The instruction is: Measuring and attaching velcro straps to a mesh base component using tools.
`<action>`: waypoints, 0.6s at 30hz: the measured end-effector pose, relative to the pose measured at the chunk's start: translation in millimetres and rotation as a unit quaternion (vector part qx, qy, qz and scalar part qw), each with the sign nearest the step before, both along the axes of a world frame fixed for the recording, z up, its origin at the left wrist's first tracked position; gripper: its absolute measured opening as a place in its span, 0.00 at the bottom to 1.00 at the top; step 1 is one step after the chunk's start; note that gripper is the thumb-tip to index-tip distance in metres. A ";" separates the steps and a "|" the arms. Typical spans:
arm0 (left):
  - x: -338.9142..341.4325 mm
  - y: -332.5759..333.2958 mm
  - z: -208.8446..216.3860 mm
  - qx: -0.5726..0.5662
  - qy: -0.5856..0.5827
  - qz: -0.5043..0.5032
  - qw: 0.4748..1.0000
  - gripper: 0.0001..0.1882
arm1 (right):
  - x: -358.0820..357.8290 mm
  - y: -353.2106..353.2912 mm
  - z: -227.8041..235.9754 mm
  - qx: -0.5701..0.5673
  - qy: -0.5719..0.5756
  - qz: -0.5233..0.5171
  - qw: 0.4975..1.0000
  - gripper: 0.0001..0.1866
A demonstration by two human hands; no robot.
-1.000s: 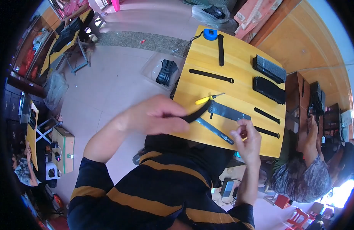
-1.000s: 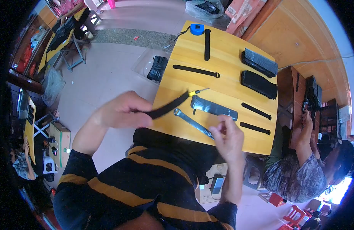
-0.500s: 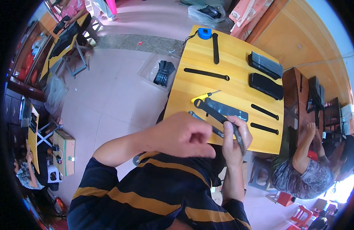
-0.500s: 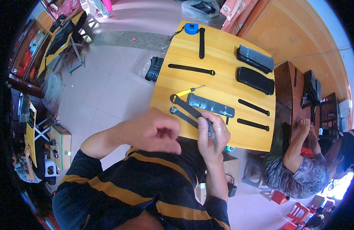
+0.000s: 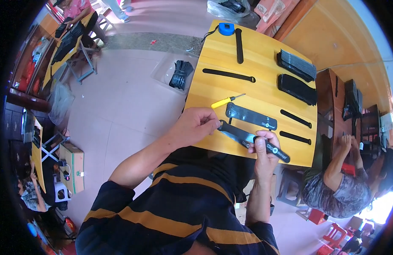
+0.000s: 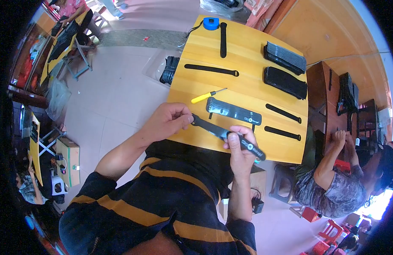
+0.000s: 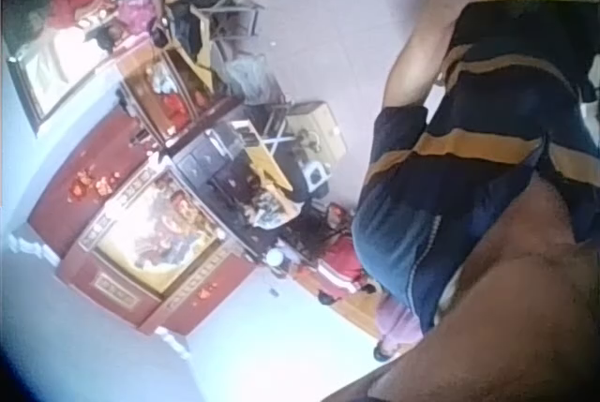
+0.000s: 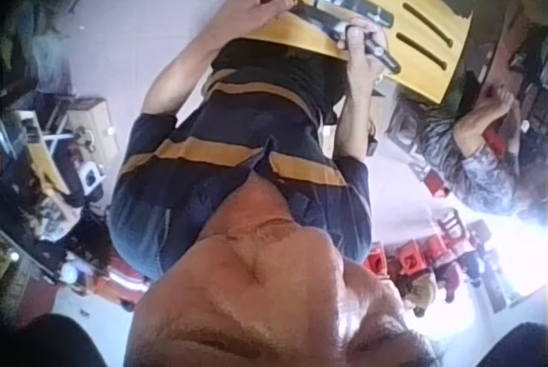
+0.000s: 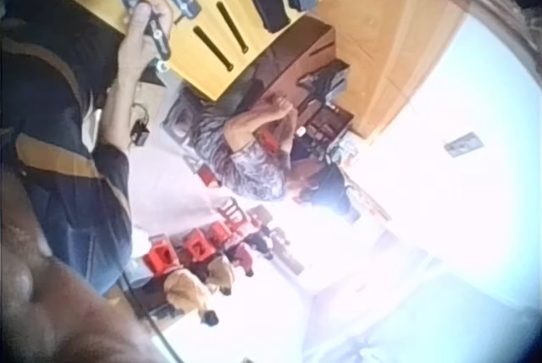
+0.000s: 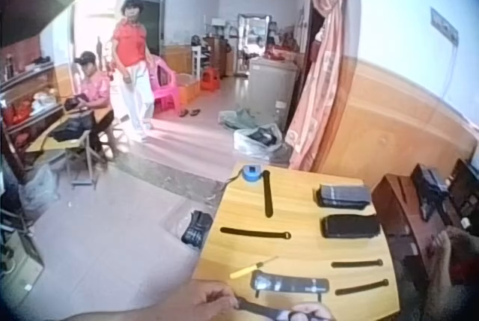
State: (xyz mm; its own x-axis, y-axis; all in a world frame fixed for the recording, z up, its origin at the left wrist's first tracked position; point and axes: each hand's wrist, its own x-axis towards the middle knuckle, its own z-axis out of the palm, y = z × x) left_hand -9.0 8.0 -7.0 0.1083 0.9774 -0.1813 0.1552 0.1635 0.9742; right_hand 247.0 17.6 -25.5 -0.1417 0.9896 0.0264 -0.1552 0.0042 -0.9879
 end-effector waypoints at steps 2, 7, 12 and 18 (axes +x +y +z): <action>3.7 1.9 -5.7 -0.020 -0.004 0.015 1.000 0.08 | 8.6 2.1 -1.1 -0.020 0.005 -0.027 0.999 0.09; 13.4 15.4 -19.0 -0.004 0.028 0.047 0.999 0.09 | 45.3 15.3 -16.4 -0.040 -0.013 -0.064 0.997 0.09; 19.9 30.2 -43.8 0.038 0.113 0.043 0.992 0.10 | 66.8 30.8 -28.6 -0.061 -0.086 -0.062 0.992 0.09; 31.1 44.6 -47.0 0.063 0.187 0.045 0.979 0.10 | 75.0 46.8 -37.8 -0.054 -0.145 -0.055 0.986 0.10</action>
State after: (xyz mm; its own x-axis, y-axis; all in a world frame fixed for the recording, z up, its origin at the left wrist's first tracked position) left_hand 22.2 52.7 -53.9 -0.0303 0.9971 -0.0699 0.4957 0.0757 0.8652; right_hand 322.0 64.4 -63.3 -0.0188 0.9943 -0.1053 0.1285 -0.1021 -0.9864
